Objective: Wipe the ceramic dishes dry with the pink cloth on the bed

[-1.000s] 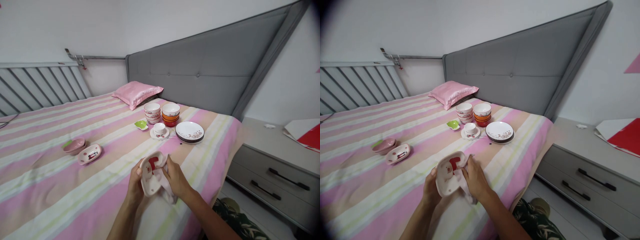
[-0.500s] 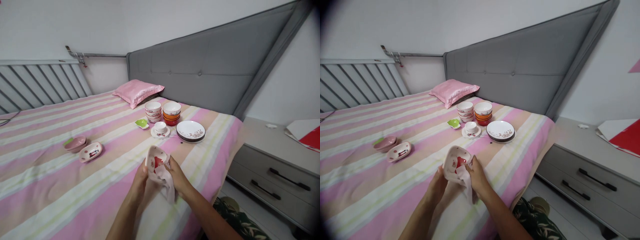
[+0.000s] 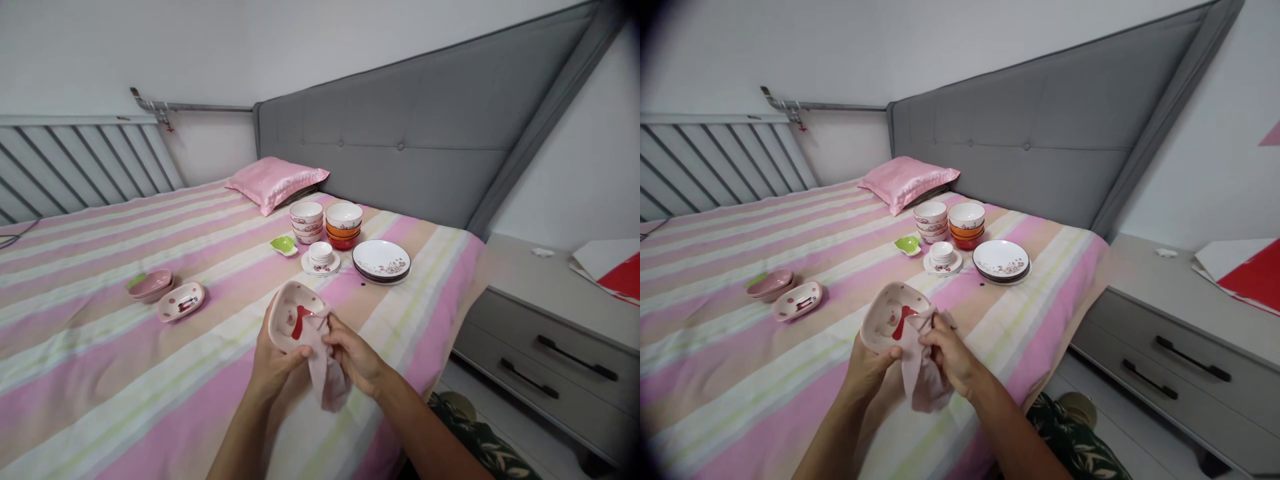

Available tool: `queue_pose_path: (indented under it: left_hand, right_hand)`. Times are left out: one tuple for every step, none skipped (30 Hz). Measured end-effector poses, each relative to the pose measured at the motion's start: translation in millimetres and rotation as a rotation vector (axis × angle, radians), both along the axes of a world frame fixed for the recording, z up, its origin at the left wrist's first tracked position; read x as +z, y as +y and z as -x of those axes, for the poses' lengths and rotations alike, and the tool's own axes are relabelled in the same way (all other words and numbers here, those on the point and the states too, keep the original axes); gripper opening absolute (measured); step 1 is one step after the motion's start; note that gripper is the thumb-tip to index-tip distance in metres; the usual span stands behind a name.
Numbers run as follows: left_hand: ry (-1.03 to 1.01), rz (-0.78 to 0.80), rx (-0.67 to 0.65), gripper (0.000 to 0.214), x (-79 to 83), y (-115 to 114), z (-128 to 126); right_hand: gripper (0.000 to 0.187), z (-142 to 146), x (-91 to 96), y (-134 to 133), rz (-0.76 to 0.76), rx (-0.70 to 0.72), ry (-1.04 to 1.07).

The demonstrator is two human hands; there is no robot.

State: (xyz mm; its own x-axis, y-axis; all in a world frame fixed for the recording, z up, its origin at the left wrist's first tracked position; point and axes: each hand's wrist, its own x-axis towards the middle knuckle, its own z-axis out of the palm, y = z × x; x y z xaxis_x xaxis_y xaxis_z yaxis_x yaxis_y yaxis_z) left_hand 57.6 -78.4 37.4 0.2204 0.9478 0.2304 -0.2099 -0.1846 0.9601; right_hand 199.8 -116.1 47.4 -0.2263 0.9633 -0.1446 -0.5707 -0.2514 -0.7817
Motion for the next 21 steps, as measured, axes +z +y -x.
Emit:
queue_pose_path:
  left_hand:
    - [0.004,-0.005,0.019,0.098,0.2,0.2,0.7]
    - [0.010,-0.014,0.035,0.099,0.7,0.2,0.9]
    - [0.012,-0.027,0.047,0.099,1.4,0.1,0.6]
    - [0.012,-0.042,0.052,0.100,2.1,-0.3,-0.1]
    - [0.012,-0.059,0.048,0.100,2.8,-0.7,-1.1]
    - [0.012,-0.079,0.038,0.100,3.3,-1.1,-2.2]
    - [0.016,-0.099,0.023,0.100,3.6,-1.6,-3.2]
    - [0.026,-0.118,0.007,0.100,3.6,-2.0,-4.1]
    - [0.046,-0.134,-0.010,0.100,3.4,-2.5,-4.8]
    - [0.075,-0.150,-0.022,0.100,2.9,-2.9,-5.2]
    - [0.109,-0.167,-0.030,0.100,2.4,-3.4,-5.5]
    - [0.149,-0.188,-0.031,0.101,1.7,-4.0,-5.8]
    - [0.193,-0.211,-0.028,0.101,1.0,-4.5,-6.1]
    - [0.237,-0.236,-0.023,0.101,0.3,-4.9,-6.5]
    - [0.276,-0.260,-0.016,0.102,-0.4,-5.3,-7.1]
    - [0.310,-0.280,-0.009,0.102,-1.1,-5.5,-7.8]
    - [0.336,-0.298,-0.004,0.102,-1.7,-5.6,-8.6]
    - [0.354,-0.314,-0.001,0.102,-2.2,-5.5,-9.4]
    - [0.366,-0.329,0.001,0.102,-2.6,-5.4,-10.0]
    - [0.375,-0.344,0.002,0.103,-2.9,-5.2,-10.6]
    - [0.382,-0.357,0.000,0.103,-2.9,-5.0,-11.0]
  right_hand:
    - [0.045,-0.1,-0.8,-0.1,-0.006,0.017,-0.003]
    - [0.049,0.2,-1.5,-0.3,-0.017,0.028,-0.008]
    - [0.051,0.8,-2.2,-0.4,-0.028,0.032,-0.012]
    - [0.051,1.5,-2.9,-0.4,-0.035,0.028,-0.014]
    - [0.050,2.2,-3.6,-0.3,-0.040,0.020,-0.017]
    - [0.049,2.8,-4.4,-0.1,-0.043,0.010,-0.020]
    - [0.048,3.1,-5.3,0.4,-0.045,0.000,-0.026]
    - [0.047,3.2,-6.4,1.0,-0.046,-0.012,-0.037]
    - [0.047,2.8,-7.4,1.7,-0.047,-0.024,-0.053]
    - [0.047,2.1,-8.4,2.5,-0.047,-0.034,-0.071]
    - [0.048,1.2,-9.4,3.3,-0.047,-0.042,-0.088]
    - [0.047,0.1,-10.2,4.0,-0.045,-0.051,-0.105]
    - [0.047,-1.2,-11.0,4.8,-0.044,-0.062,-0.122]
    - [0.046,-2.3,-12.0,5.6,-0.046,-0.076,-0.138]
    - [0.045,-3.4,-13.2,6.5,-0.048,-0.090,-0.157]
    - [0.044,-4.3,-14.8,7.5,-0.051,-0.109,-0.180]
    - [0.042,-4.9,-16.9,8.7,-0.056,-0.130,-0.208]
    - [0.041,-5.4,-19.2,10.0,-0.065,-0.152,-0.239]
    - [0.039,-5.7,-21.8,11.4,-0.075,-0.176,-0.271]
    - [0.038,-6.0,-24.5,12.8,-0.085,-0.199,-0.303]
    - [0.038,-6.5,-26.9,14.1,-0.093,-0.218,-0.336]
